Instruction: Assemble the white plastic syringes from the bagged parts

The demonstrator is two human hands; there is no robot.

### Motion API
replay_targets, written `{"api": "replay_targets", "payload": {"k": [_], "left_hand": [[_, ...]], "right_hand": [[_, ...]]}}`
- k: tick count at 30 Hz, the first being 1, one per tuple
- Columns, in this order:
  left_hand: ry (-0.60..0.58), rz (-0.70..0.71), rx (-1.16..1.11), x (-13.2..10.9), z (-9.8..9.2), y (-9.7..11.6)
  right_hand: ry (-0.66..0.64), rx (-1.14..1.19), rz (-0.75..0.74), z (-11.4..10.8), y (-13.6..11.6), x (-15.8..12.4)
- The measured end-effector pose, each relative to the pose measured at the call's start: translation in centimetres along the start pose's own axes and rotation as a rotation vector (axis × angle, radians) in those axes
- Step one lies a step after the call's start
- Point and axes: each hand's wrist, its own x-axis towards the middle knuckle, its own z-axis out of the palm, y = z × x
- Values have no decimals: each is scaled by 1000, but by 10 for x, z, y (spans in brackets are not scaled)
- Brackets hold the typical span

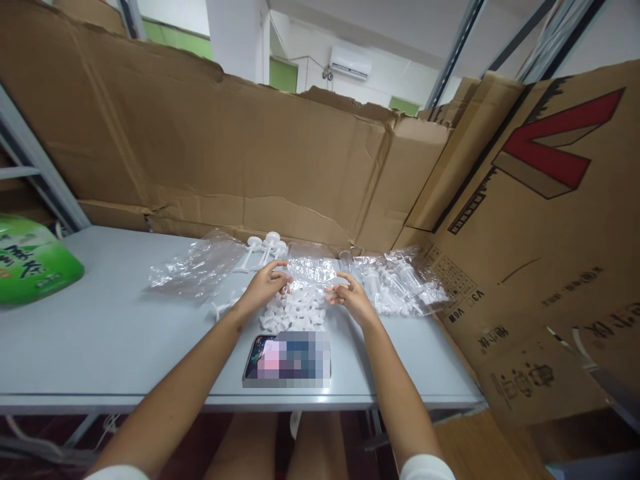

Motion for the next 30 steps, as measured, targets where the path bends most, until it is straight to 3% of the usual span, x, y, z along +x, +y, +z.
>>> {"api": "replay_targets", "payload": {"k": [5,9,14,21,30], "left_hand": [[1,-33,-104,2,-2,3],[-127,-82,-230,-1,-4,10],[-242,-47,-129,-11,0,19],[-27,-57,-86,-10,15,13],[55,-109,-125,-6,15,-1]], "right_hand": [[-106,49,-78,3,-1,-2],[-96,-20,-146,6,-2,-3],[-47,-23,-166,10,-1,-4],[69,76,-144,17,10,1],[164,143,-86,23,16,1]]}}
